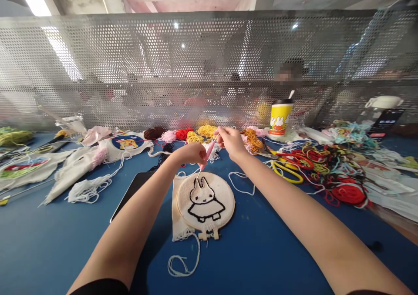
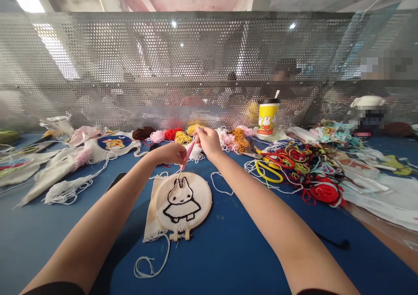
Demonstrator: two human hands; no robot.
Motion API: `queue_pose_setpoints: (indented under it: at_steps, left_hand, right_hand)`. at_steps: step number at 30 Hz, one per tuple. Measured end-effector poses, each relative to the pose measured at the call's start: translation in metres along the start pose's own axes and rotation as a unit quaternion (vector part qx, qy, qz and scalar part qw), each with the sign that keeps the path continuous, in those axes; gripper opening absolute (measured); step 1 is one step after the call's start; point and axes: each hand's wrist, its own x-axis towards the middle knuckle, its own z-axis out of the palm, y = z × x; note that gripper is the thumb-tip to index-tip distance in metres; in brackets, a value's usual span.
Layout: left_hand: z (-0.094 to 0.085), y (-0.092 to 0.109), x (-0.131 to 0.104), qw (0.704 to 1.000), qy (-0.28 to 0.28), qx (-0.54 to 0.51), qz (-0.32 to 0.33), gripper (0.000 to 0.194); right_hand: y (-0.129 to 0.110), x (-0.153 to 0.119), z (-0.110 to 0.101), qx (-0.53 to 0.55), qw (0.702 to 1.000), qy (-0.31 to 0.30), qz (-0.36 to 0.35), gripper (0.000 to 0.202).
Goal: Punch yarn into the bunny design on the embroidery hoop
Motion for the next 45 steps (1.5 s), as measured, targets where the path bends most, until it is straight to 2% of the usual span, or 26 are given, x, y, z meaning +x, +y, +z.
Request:
queue_pose_setpoints:
  at_steps: [4, 10, 14, 25, 35, 39, 45]
  left_hand:
    - [0.0, -0.002, 0.001, 1.0, -0.006, -0.004, 0.007, 0.021]
    - [0.001, -0.003, 0.002, 1.0, 0.0, 0.014, -0.005, 0.023]
    - [0.002, -0.004, 0.004, 1.0, 0.007, 0.029, -0.006, 0.022]
    - [0.001, 0.002, 0.001, 0.998, 0.007, 0.058, -0.012, 0.022]
    - [-0.015, 0.019, -0.016, 0.997, -0.022, 0.065, -0.023, 0.019]
    - [-0.003, 0.014, -0.025, 0.999, -0.01, 0.047, -0.026, 0.018]
    - [0.029, -0.014, -0.04, 0.996, 0.091, -0.006, -0.024, 0.017]
  right_hand:
    - [0.017, -0.017, 0.002, -0.031, 0.998, -0.036, 0.036, 0.026]
    - [0.044, -0.05, 0.015, -0.066, 0.972, -0.202, 0.096, 0.024]
    - [0.046, -0.056, 0.024, -0.071, 0.957, -0.253, 0.121, 0.025]
    - [0.046, -0.053, 0.036, -0.045, 0.962, -0.219, 0.154, 0.027]
    - [0.054, -0.058, 0.036, -0.028, 0.97, -0.199, 0.136, 0.027]
    - [0.058, -0.06, 0.035, -0.033, 0.973, -0.193, 0.121, 0.027]
    - [0.066, -0.06, 0.035, -0.044, 0.978, -0.184, 0.094, 0.025]
